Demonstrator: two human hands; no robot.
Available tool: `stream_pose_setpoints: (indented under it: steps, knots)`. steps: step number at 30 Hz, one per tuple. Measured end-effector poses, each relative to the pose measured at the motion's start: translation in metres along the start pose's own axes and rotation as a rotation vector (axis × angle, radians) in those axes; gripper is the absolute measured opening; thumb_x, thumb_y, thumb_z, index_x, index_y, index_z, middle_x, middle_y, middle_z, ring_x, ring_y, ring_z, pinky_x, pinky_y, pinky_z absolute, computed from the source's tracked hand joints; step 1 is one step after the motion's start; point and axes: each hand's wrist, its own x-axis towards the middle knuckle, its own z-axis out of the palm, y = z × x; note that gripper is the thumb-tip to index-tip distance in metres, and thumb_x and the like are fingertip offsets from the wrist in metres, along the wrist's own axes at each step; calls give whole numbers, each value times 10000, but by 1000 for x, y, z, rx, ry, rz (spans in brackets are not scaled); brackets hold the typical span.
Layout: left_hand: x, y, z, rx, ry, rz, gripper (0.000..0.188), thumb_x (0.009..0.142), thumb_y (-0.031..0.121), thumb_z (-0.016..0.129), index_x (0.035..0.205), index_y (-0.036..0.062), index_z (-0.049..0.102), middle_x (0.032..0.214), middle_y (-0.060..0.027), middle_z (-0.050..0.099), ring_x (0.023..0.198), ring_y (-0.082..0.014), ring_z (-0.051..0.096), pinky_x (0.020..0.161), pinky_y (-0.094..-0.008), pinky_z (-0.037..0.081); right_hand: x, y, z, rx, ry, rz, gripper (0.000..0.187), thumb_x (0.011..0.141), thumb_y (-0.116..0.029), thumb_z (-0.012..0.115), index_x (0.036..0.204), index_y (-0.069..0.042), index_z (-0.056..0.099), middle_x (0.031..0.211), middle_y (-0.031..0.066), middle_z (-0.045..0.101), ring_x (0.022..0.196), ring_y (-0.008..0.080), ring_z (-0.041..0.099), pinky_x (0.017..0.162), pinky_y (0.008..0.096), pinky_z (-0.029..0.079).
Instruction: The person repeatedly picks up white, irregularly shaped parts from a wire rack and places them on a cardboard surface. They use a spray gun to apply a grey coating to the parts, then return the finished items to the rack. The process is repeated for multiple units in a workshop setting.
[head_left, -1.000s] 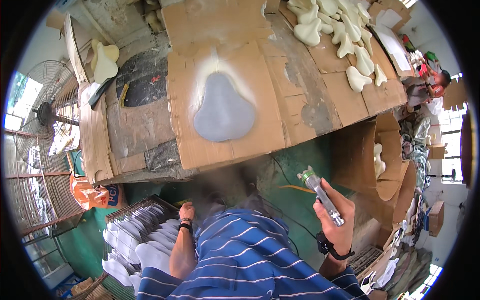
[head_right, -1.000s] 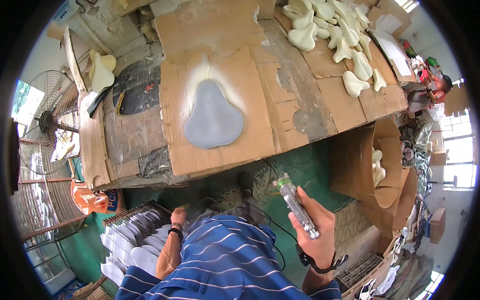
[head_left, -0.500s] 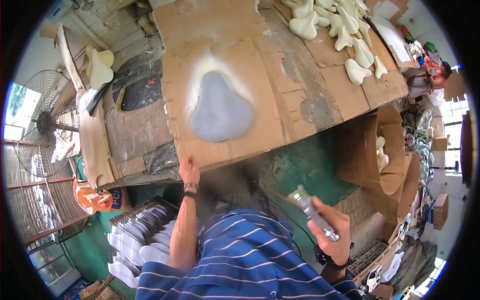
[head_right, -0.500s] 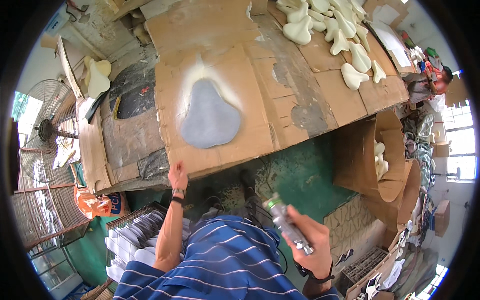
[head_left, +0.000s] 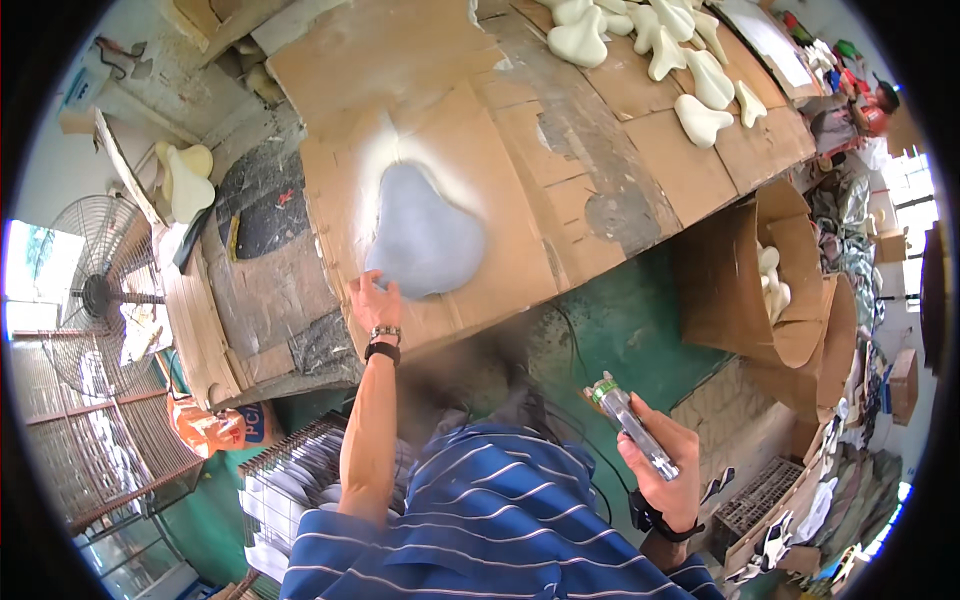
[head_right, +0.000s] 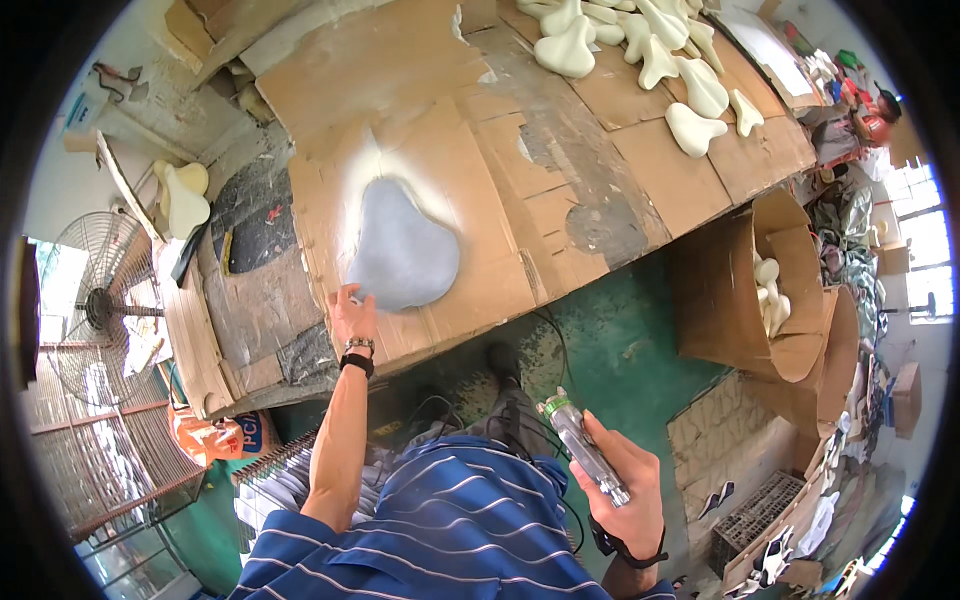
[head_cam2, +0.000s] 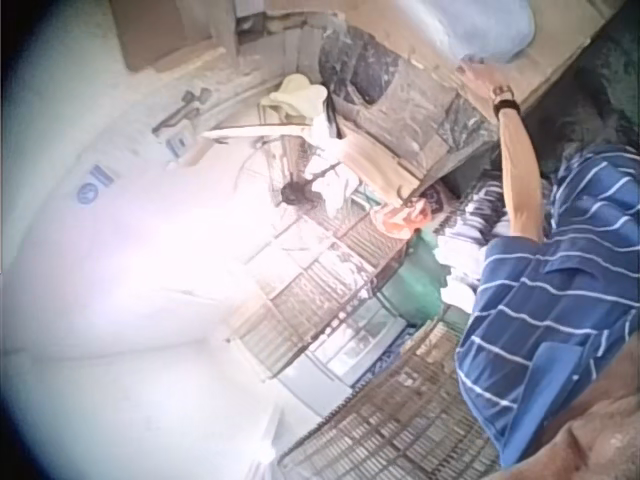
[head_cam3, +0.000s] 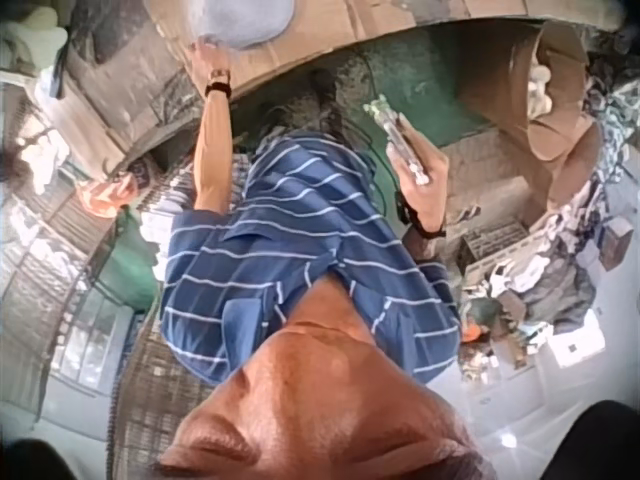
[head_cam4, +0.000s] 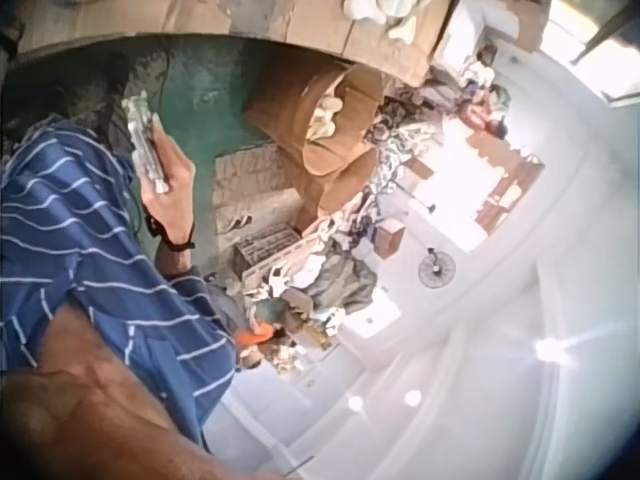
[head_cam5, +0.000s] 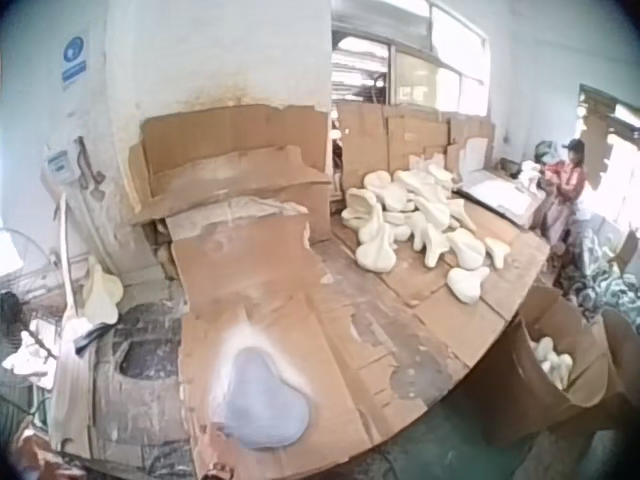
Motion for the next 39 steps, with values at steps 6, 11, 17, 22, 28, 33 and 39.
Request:
stream_pose_setpoints:
  steps: [6, 11, 17, 22, 28, 33, 39]
  knots:
    - [2, 30, 8, -218, 306, -99, 560, 745, 84, 787, 1259, 101, 566, 1247, -187, 553, 1092, -366, 616, 958, -518, 512, 15, 16, 3, 19, -16, -39, 518, 810, 40, 752, 1314, 48, 632, 907, 181, 695, 706, 287, 663, 663, 330, 517]
    - [43, -32, 50, -1348, -125, -735, 363, 817, 45, 703, 1156, 51, 576, 1115, -147, 592, 1039, -318, 610, 929, -630, 522, 25, 23, 2, 73, -88, -56, 547, 807, 42, 755, 1337, 25, 623, 972, 185, 709, 762, 302, 682, 711, 329, 527]
    - [97, 68, 25, -1687, -345, -609, 60, 844, 57, 602, 894, 63, 570, 908, -89, 577, 909, -280, 570, 927, -658, 508, 41, 39, 14, 74, -90, -117, 482, 836, 19, 746, 1305, 44, 642, 931, 176, 710, 741, 266, 683, 698, 319, 514]
    - [123, 175, -102, -1961, -346, -159, 306, 773, 28, 600, 1079, 26, 599, 1105, -137, 641, 1052, -336, 611, 985, -563, 497, 56, 39, 12, 72, -173, -146, 498, 826, 25, 750, 1310, 44, 635, 962, 189, 711, 767, 288, 690, 710, 326, 519]
    - [84, 160, -198, -2012, -84, 66, 512, 776, 76, 611, 1280, 2, 564, 1200, -145, 679, 1134, -329, 655, 994, -518, 519, 85, 38, 12, 46, -300, -177, 504, 814, 22, 754, 1302, 54, 631, 987, 211, 708, 828, 335, 698, 759, 346, 534]
    - [-4, 58, -214, -1962, 264, -175, 314, 795, 137, 638, 1095, 48, 652, 1140, -100, 682, 1084, -274, 659, 926, -499, 542, 115, 46, 39, -31, -458, -258, 529, 817, -24, 762, 1324, 34, 623, 1070, 235, 707, 923, 409, 690, 800, 402, 547]
    - [-150, -50, -194, -2159, 550, -312, 381, 777, 139, 573, 1128, 26, 669, 1076, -94, 730, 1028, -298, 686, 954, -456, 524, 121, 69, 71, 10, -662, -217, 476, 822, 5, 694, 1293, 62, 647, 806, 43, 632, 686, 82, 527, 641, 256, 465]
